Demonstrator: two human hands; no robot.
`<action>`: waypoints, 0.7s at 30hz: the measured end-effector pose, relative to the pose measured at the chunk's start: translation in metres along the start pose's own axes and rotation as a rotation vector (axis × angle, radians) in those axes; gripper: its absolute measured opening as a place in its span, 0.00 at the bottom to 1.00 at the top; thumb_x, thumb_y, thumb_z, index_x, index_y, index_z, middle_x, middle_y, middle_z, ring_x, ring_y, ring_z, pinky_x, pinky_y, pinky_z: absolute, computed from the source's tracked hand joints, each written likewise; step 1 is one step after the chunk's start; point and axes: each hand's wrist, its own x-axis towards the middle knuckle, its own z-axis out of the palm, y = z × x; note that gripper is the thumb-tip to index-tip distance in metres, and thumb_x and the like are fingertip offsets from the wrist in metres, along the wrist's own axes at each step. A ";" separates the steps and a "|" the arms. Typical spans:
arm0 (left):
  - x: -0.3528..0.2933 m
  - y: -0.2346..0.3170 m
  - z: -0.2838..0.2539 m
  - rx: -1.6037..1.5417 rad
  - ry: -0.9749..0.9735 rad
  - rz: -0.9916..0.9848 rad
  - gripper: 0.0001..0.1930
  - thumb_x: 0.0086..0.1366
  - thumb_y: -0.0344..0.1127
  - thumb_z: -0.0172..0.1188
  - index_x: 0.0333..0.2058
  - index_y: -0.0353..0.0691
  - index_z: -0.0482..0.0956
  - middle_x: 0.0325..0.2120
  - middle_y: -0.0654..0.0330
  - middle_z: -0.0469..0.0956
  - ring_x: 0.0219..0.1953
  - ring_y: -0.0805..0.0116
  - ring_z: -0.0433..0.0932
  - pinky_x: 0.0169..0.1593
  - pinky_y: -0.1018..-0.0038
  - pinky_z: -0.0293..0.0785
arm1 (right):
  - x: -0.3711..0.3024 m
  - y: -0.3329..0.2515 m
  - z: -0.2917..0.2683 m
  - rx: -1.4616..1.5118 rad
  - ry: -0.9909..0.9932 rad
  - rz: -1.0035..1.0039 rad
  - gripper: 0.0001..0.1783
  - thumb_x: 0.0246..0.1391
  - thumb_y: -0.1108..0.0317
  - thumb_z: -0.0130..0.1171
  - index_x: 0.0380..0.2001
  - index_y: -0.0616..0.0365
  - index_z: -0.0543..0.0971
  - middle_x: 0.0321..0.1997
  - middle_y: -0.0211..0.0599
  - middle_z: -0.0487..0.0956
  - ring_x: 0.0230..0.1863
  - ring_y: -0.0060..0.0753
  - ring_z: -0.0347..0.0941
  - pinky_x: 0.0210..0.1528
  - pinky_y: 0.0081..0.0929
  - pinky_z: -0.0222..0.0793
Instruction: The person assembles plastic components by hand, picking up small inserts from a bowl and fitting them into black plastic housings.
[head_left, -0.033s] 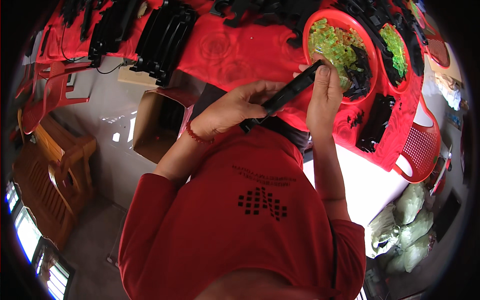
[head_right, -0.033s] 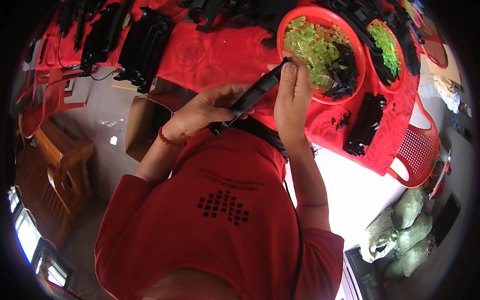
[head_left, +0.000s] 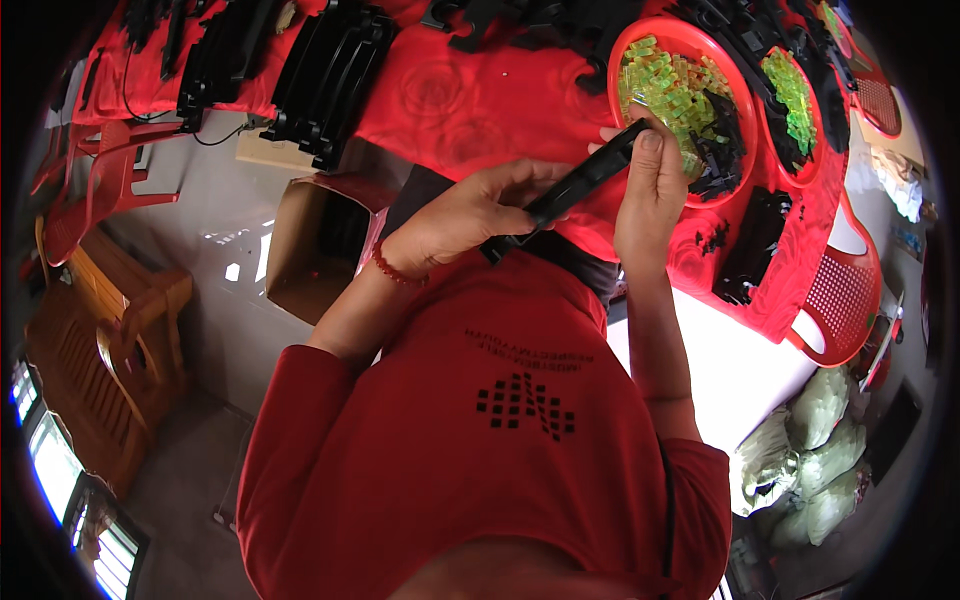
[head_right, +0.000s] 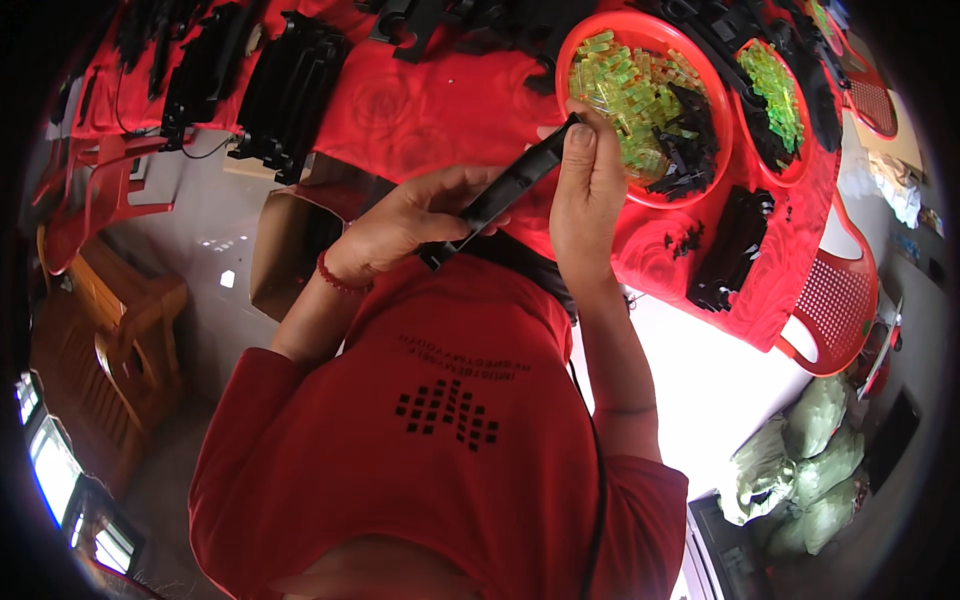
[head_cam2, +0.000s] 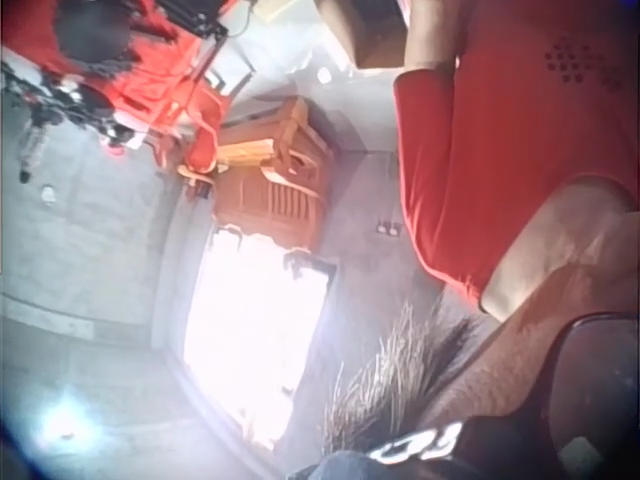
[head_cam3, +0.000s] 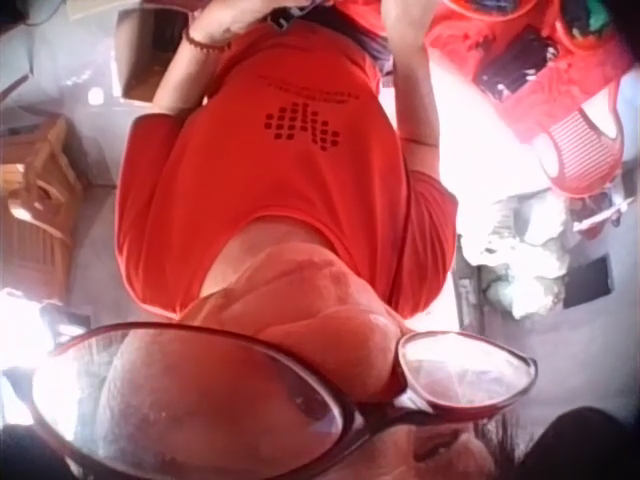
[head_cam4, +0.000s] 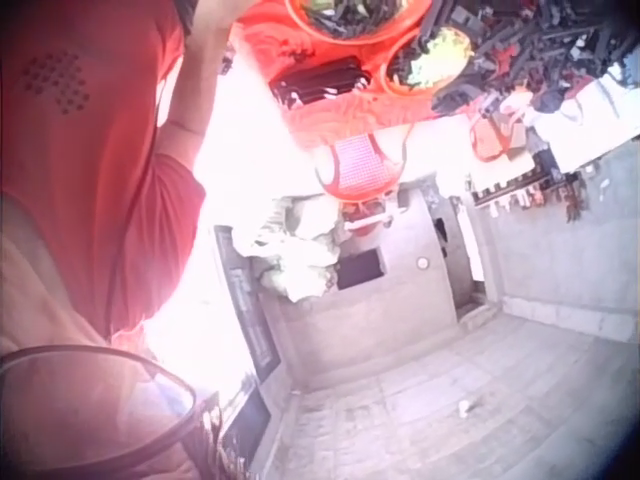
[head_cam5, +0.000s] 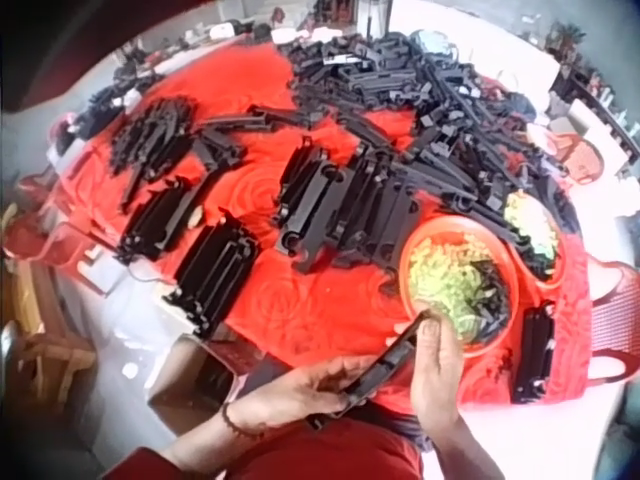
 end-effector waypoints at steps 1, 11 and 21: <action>0.000 0.000 0.001 -0.002 0.004 -0.003 0.30 0.61 0.19 0.52 0.64 0.29 0.62 0.51 0.56 0.75 0.51 0.69 0.76 0.57 0.74 0.70 | 0.000 0.000 0.000 -0.008 0.003 -0.030 0.23 0.73 0.58 0.38 0.56 0.67 0.70 0.42 0.44 0.80 0.41 0.31 0.79 0.46 0.29 0.78; 0.004 -0.014 0.007 0.536 0.258 0.143 0.16 0.67 0.28 0.59 0.53 0.34 0.76 0.38 0.59 0.80 0.40 0.72 0.78 0.45 0.76 0.74 | -0.007 -0.011 -0.001 -0.044 -0.026 -0.071 0.22 0.74 0.61 0.36 0.57 0.67 0.68 0.44 0.47 0.80 0.42 0.32 0.79 0.50 0.28 0.73; 0.008 -0.015 -0.008 0.560 0.165 0.094 0.14 0.69 0.27 0.55 0.52 0.34 0.75 0.33 0.67 0.77 0.38 0.81 0.74 0.45 0.80 0.72 | -0.012 -0.008 -0.011 -0.149 -0.022 -0.050 0.17 0.71 0.66 0.45 0.55 0.65 0.71 0.39 0.37 0.78 0.39 0.24 0.75 0.45 0.23 0.71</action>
